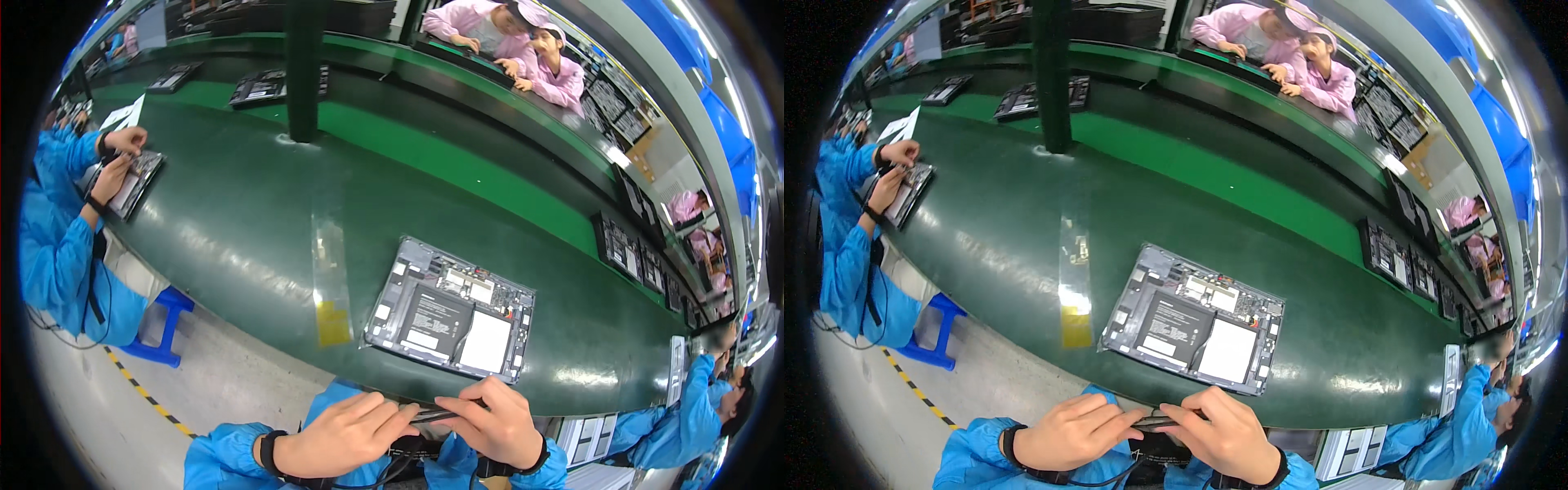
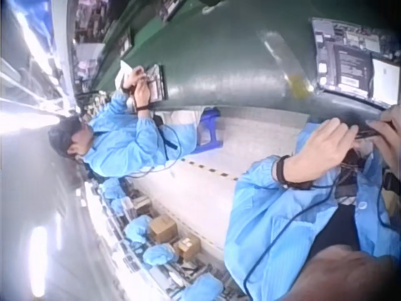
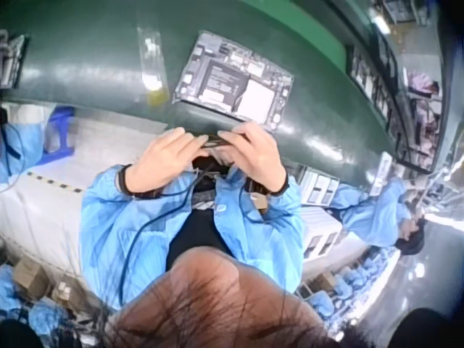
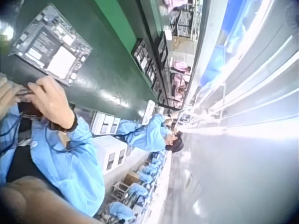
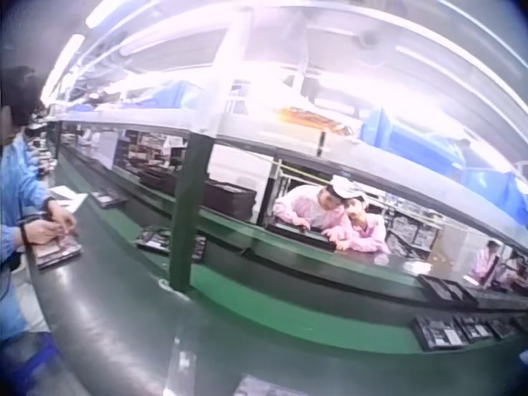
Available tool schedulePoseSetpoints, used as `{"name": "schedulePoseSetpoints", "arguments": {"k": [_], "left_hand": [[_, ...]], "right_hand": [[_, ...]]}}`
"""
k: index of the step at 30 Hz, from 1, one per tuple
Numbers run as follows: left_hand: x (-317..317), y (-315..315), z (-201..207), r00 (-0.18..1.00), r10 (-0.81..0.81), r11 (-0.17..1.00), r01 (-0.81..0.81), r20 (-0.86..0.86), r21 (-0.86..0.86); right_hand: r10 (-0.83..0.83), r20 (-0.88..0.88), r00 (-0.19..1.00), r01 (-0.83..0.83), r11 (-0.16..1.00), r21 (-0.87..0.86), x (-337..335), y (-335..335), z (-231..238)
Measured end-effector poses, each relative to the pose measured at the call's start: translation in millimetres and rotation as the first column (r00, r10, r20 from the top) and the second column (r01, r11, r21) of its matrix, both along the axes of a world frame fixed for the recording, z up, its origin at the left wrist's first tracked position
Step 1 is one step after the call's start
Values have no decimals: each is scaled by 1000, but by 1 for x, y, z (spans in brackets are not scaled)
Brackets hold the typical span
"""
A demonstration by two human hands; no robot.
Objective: Assembling internal components and applying tape to the battery of a tablet on an assembly line.
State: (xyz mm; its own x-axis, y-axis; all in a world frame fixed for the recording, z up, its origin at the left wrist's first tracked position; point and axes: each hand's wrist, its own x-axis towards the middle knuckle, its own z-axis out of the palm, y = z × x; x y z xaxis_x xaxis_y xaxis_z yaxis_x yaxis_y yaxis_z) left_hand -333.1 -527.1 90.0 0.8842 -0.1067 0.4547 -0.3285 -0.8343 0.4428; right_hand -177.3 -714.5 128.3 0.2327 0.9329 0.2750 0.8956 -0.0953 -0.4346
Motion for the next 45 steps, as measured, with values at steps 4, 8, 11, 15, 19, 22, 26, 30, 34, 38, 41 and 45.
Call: {"name": "schedulePoseSetpoints", "arguments": {"k": [4,8,11,15,19,22,26,30,34,38,41,45], "left_hand": [[-24,1,-9,994,82,984,-69,70,-163],[-31,9,-18,955,254,935,-203,153,-292],[-33,22,-26,935,323,902,-258,144,-346],[-28,64,-41,915,403,853,-388,-33,-350],[11,117,-54,905,417,909,-414,86,-57],[19,127,-71,937,349,935,-349,24,58],[19,127,-73,937,348,936,-344,-37,74],[18,129,-72,935,351,935,-347,-50,76],[19,129,-73,934,354,934,-349,-54,81],[19,129,-70,933,355,933,-350,-59,89],[19,128,-69,932,358,932,-352,-60,92],[19,129,-68,931,360,931,-354,-58,91]], "right_hand": [[-16,-414,910,56,995,85,-7,15,-3],[20,-943,331,235,967,103,-26,47,-29],[-15,-887,461,164,984,69,-26,67,-32],[-80,-703,707,123,992,11,0,104,-16],[-82,-754,652,80,996,-39,52,167,-39],[-54,-663,747,46,999,-28,71,186,-71],[-106,-583,805,103,994,-39,69,190,-78],[-125,-566,815,112,992,-58,64,194,-76],[-144,-530,836,117,989,-86,64,197,-78],[-146,-532,834,119,989,-84,65,197,-78],[-150,-527,836,130,989,-76,64,198,-78],[-149,-541,827,152,988,-38,60,196,-77]]}}
